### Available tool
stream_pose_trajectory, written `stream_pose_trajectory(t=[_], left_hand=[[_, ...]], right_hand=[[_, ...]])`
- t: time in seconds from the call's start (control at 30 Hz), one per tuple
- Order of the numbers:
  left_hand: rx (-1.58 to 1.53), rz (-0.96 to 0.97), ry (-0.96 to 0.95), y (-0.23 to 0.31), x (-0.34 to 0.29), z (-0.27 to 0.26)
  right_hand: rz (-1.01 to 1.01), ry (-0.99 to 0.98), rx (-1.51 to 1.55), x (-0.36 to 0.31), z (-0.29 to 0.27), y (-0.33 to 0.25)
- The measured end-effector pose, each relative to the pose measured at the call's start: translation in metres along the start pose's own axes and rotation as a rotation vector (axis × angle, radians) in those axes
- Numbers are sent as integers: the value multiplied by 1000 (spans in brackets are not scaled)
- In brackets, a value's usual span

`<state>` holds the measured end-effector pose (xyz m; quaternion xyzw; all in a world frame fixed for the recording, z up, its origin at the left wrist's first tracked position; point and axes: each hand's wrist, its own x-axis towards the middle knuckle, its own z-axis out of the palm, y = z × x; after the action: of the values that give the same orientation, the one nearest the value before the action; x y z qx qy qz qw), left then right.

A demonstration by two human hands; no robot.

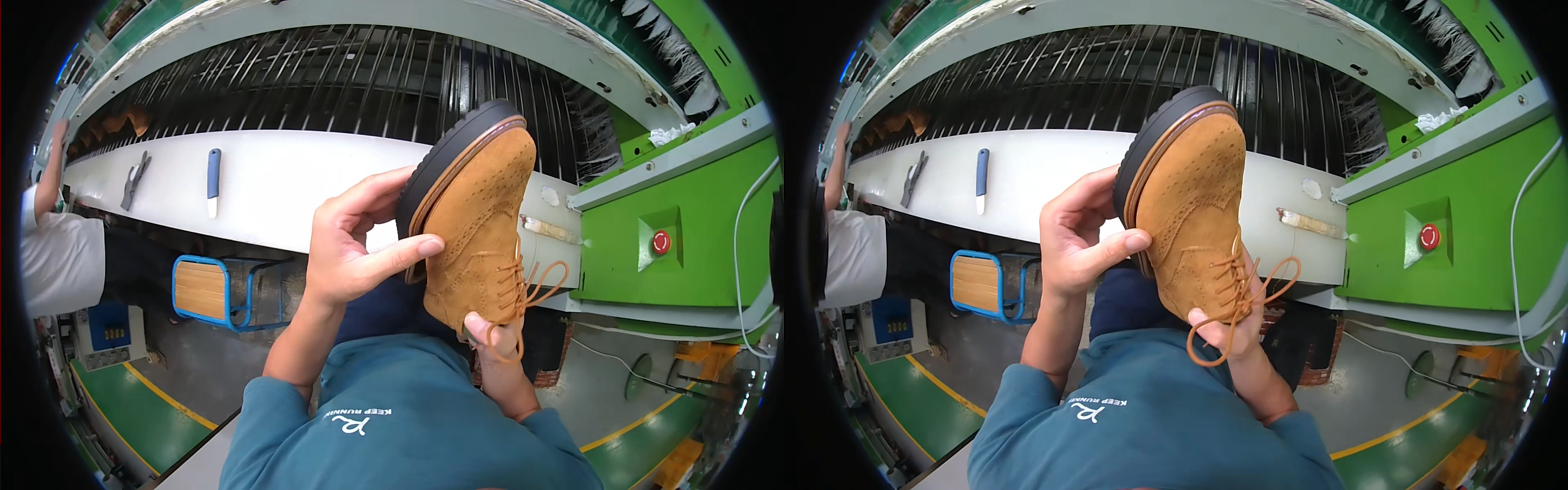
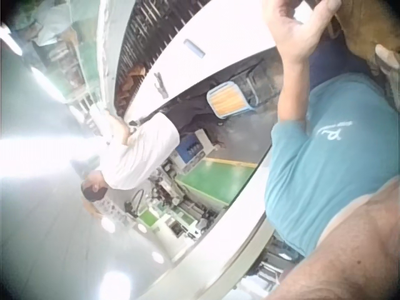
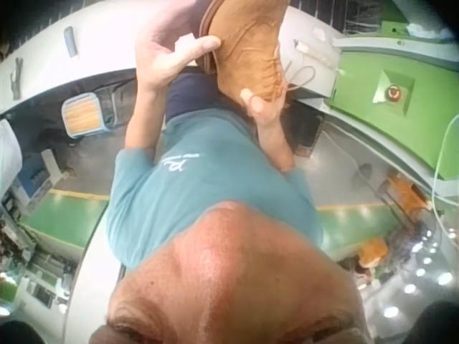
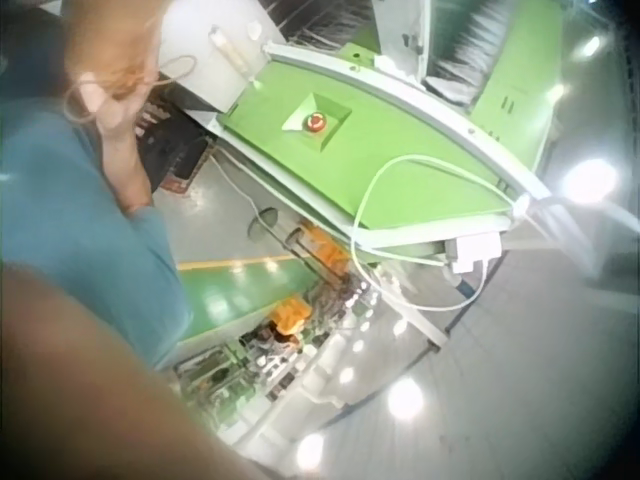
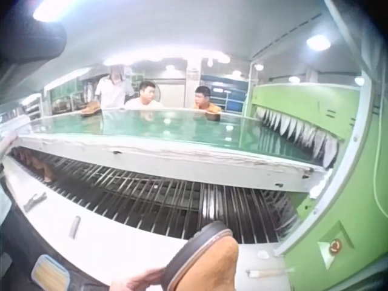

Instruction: The person assembles a brown suede shoe by hand, pressing the sole onto the upper and inspecting the fit. They handle the shoe multiple times, turning it over to check the sole and sides, and place it on a conveyor belt at the end.

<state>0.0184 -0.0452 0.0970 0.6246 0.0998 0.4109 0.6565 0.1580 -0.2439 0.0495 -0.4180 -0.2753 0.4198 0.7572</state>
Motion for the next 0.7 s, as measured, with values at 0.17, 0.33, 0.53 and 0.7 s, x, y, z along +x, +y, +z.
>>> stream_pose_trajectory(t=[0.17,0.33,0.53,0.7], left_hand=[[-6,-8,24,-11,0,1],[42,6,26,-8,4,0],[64,-1,26,-5,6,2],[108,-25,18,6,9,4]], right_hand=[[43,57,72,3,-4,-1],[34,-18,34,9,-6,-2],[47,-29,25,11,-9,-3],[67,18,35,8,-8,-3]])
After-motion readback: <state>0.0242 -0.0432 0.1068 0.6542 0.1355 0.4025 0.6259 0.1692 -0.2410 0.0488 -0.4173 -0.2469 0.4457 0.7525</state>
